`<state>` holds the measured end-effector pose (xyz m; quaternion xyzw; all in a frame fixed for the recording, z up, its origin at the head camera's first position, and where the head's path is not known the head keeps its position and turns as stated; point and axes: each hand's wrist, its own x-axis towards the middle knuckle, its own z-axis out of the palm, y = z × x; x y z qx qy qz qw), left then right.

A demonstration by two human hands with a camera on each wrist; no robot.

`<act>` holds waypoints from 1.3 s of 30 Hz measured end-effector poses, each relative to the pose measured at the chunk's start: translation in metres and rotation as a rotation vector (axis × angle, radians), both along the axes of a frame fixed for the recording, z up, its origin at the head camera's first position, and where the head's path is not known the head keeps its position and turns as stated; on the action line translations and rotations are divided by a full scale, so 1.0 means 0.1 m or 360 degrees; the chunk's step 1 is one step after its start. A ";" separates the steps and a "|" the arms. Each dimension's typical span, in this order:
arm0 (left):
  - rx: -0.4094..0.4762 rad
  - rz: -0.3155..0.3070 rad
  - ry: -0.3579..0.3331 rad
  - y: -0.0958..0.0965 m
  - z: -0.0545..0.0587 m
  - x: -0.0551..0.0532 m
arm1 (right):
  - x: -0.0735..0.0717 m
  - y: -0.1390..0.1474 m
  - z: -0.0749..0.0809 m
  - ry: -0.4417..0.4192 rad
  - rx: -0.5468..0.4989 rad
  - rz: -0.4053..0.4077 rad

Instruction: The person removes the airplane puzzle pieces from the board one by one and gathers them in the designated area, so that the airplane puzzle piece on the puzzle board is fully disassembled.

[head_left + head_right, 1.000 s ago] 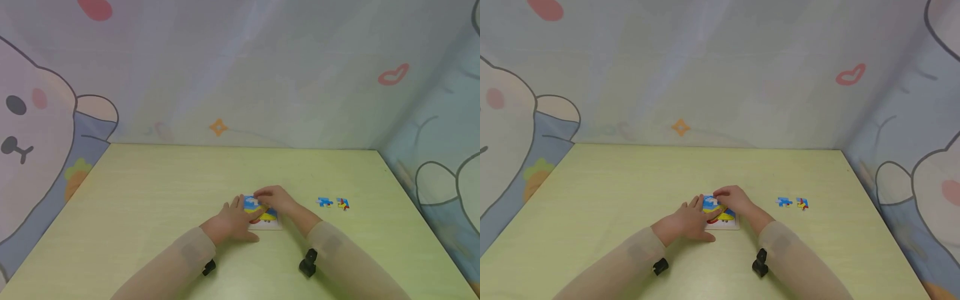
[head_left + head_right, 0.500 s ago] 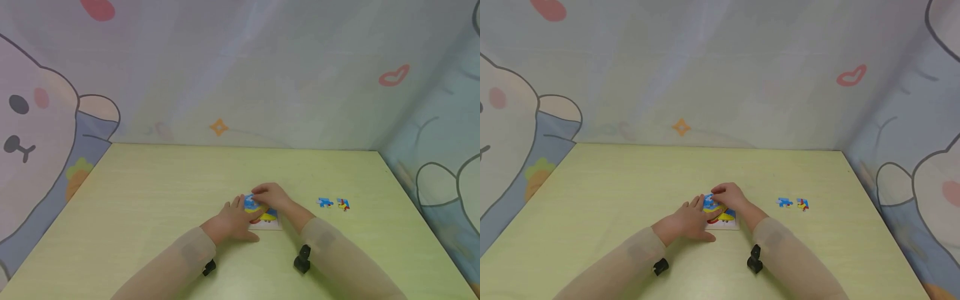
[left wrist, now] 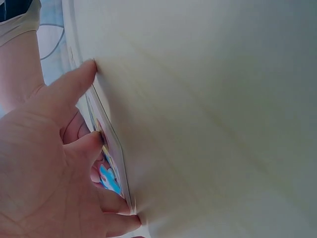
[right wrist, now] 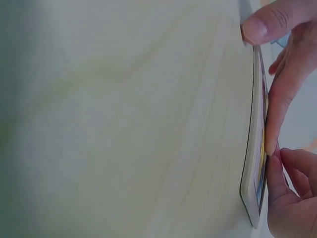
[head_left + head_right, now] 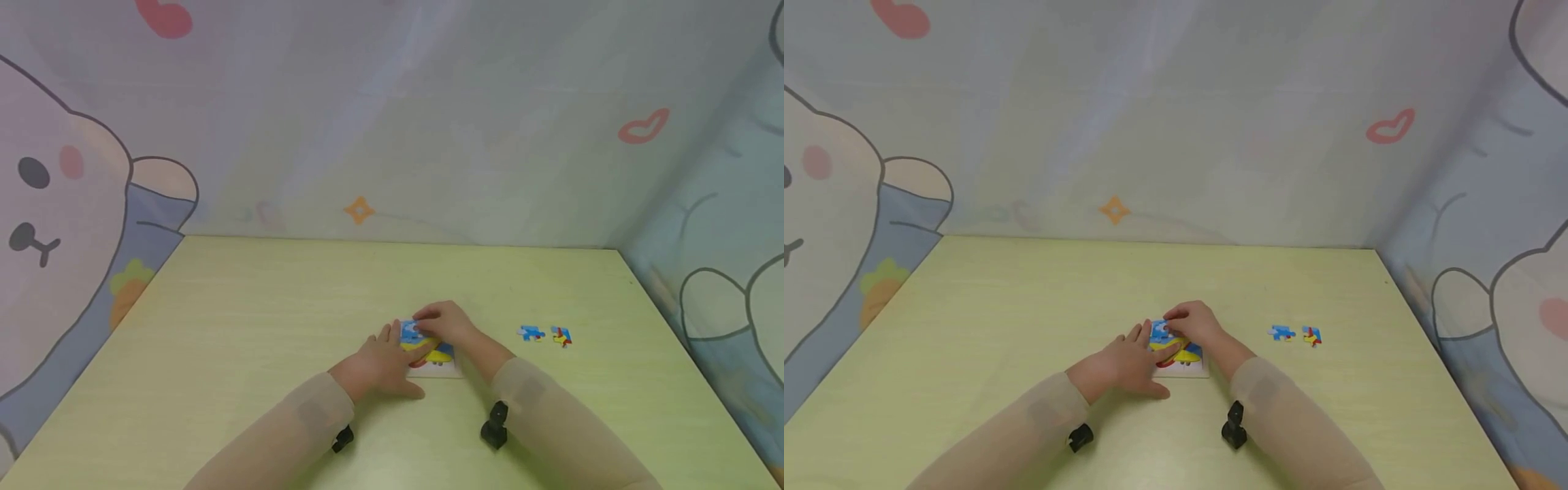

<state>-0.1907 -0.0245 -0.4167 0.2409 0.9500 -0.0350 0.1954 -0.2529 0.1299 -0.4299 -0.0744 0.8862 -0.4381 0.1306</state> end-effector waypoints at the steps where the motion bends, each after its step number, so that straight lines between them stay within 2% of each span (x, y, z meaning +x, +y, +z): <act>1: -0.0002 0.0000 -0.0003 0.00 -0.01 0.00 | 0.00 0.01 0.00 -0.0005 -0.0020 -0.0008; 5: 0.0006 0.0001 -0.0009 -0.01 -0.01 0.00 | -0.02 0.08 -0.01 -0.0013 -0.0112 -0.0026; 8: -0.0001 0.0006 -0.0008 -0.01 0.00 0.01 | -0.04 0.15 -0.03 -0.0009 -0.0119 -0.0041; 17: 0.0010 0.0049 -0.0025 -0.01 0.02 0.03 | -0.03 0.31 -0.01 -0.0118 -0.0290 -0.0063; 25: 0.0037 0.0080 -0.0055 -0.02 0.04 0.04 | 0.01 0.46 0.02 -0.0083 -0.0303 -0.0043; 39: 0.0059 0.0082 -0.0044 -0.03 0.05 0.04 | 0.01 0.73 0.03 -0.0086 -0.0342 -0.0104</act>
